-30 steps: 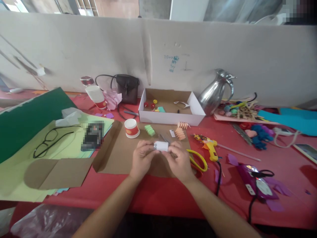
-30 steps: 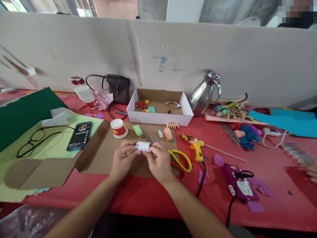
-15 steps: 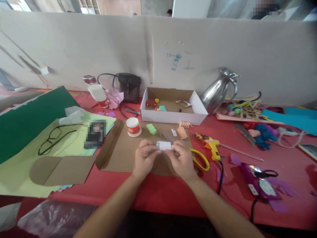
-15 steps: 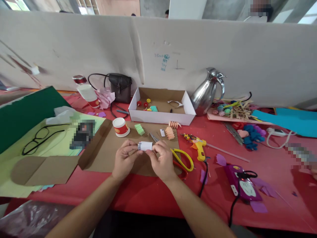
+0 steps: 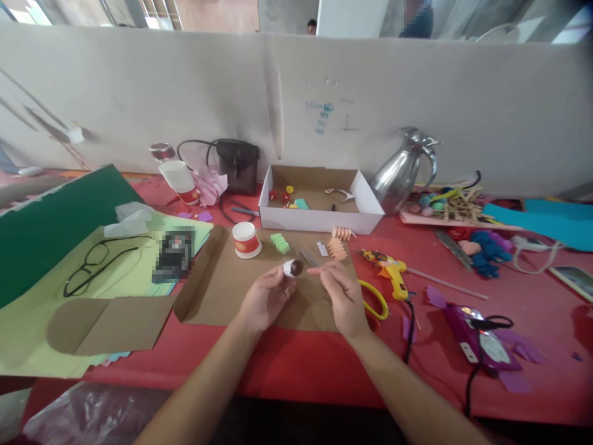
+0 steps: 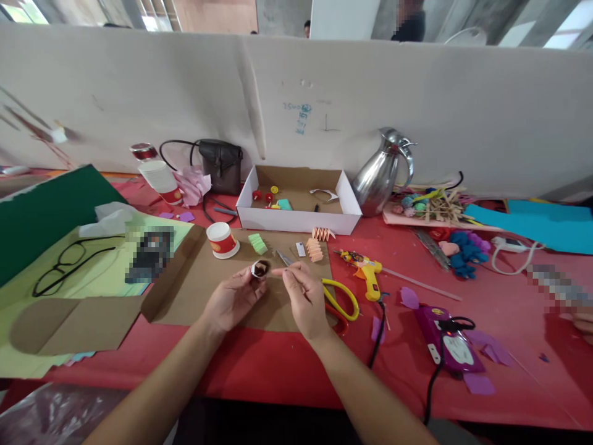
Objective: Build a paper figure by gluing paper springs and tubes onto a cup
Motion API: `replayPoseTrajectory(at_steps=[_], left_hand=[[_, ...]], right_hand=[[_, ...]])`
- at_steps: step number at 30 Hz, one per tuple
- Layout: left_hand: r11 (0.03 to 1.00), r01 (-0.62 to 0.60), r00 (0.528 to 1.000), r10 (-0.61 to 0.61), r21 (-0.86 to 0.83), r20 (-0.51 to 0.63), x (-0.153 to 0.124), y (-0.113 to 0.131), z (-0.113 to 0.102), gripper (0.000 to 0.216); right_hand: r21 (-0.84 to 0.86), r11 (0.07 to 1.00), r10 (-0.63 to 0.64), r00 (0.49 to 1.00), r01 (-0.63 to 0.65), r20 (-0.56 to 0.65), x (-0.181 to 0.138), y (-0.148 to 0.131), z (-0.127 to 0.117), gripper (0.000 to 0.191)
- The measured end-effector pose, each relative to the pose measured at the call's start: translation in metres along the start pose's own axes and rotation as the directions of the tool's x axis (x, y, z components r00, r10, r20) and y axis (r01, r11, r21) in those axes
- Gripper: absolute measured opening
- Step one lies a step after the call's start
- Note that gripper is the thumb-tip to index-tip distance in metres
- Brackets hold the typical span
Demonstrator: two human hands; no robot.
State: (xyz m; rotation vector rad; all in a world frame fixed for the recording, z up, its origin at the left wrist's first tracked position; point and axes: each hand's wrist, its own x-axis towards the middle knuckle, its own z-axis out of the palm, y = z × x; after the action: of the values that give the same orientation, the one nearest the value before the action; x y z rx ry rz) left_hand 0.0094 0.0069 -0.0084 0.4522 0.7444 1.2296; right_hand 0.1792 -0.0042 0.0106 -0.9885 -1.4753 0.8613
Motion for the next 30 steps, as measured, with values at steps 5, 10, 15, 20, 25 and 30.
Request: replayPoseTrajectory(at_steps=[5,10,15,20,25,30], left_hand=[[0.998,0.014,1.000,-0.014,-0.062,0.003,0.001,0.001,-0.001,0.010],[0.987,-0.083,0.995,0.074,0.136,0.072,-0.005,-0.003,0.003,0.010],[0.935,-0.201,0.979,0.178,0.291,0.103,-0.007,-0.007,0.005,0.013],[0.889,-0.301,0.954,0.284,0.345,0.100,-0.006,-0.008,0.002,0.013],[0.899,-0.308,0.949,0.315,0.311,0.031,-0.005,-0.004,0.000,0.012],[0.957,-0.242,0.958,0.262,0.157,-0.118,0.001,0.000,-0.005,0.016]], right_hand=[[-0.061,0.996,-0.059,0.998,0.058,-0.009,-0.003,-0.001,0.001,0.022],[-0.228,0.968,-0.112,0.994,0.110,0.001,-0.001,0.004,0.006,0.011],[-0.332,0.923,-0.214,0.977,0.195,-0.021,0.000,0.005,0.004,0.010],[-0.335,0.914,-0.243,0.970,0.227,-0.006,0.000,0.002,0.008,0.013],[-0.439,0.891,-0.068,0.989,0.118,0.129,0.003,-0.008,-0.017,0.033],[-0.780,0.612,0.151,0.948,0.133,0.280,-0.019,0.004,-0.083,0.043]])
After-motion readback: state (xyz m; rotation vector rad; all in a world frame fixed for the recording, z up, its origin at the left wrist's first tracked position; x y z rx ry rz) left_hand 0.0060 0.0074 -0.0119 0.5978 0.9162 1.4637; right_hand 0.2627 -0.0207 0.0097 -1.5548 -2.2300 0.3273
